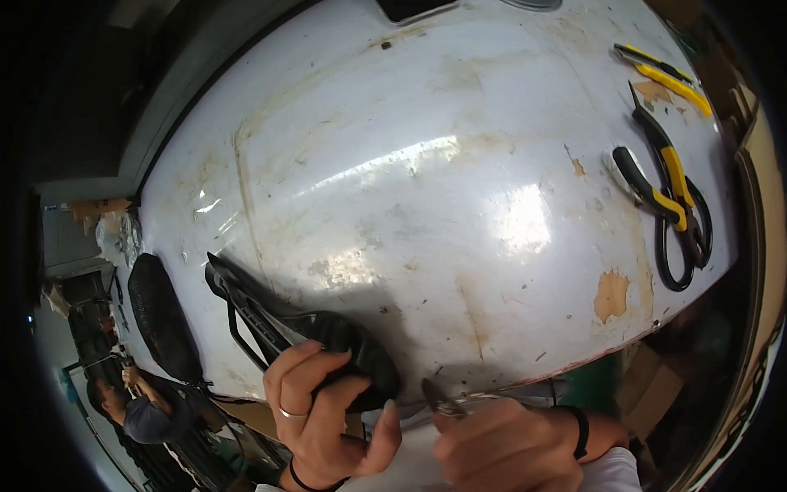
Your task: The person fits a black cover over a bicycle saddle, pressing the edges down by hand and pulling the material tight with pliers. They then use a knife to trim the excess material from the underside of the saddle before setting it down.
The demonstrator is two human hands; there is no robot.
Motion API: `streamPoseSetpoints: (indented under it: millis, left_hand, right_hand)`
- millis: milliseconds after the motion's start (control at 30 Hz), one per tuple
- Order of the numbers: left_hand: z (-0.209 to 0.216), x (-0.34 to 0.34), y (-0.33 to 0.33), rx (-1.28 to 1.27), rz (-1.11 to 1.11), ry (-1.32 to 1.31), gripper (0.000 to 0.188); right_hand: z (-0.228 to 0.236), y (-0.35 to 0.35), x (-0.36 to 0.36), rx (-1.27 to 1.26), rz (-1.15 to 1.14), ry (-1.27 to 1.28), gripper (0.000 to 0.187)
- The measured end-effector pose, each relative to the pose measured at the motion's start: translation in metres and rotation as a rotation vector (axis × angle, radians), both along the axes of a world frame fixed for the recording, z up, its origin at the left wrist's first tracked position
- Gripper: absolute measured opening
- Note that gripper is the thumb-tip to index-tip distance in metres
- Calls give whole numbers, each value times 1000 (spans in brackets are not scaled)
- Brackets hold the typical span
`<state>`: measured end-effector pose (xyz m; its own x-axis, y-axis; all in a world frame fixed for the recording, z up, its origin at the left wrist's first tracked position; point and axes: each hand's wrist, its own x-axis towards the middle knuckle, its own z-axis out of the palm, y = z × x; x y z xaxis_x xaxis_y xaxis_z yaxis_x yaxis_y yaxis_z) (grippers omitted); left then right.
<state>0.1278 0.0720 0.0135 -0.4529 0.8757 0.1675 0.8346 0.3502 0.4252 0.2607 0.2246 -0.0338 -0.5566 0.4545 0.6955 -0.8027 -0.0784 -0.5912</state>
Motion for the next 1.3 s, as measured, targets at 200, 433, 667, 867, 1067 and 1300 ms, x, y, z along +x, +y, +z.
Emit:
streamPoseSetpoints:
  millis: [200, 433, 667, 867, 1067, 1300]
  left_hand:
    - [-7, 10, 10, 40, 78, 58, 28]
    - [-3, 4, -6, -46, 0, 23, 28]
    - [-11, -4, -6, 118, -48, 24, 20]
    - [-19, -3, -17, 48, -60, 148, 17]
    - [-18, -4, -13, 52, -45, 117, 20]
    - [-19, -1, -13, 80, -49, 97, 16]
  right_hand:
    - [-8, 1, 27, 222, -76, -80, 47]
    - [-2, -39, 0, 56, -141, 176, 45]
    - [-7, -34, -26, 143, -123, 135, 45]
    - [-11, 27, -46, -117, 550, 74, 29]
    - [7, -4, -18, -29, 122, 12, 41]
    - [8, 10, -25, 212, 221, 1, 38]
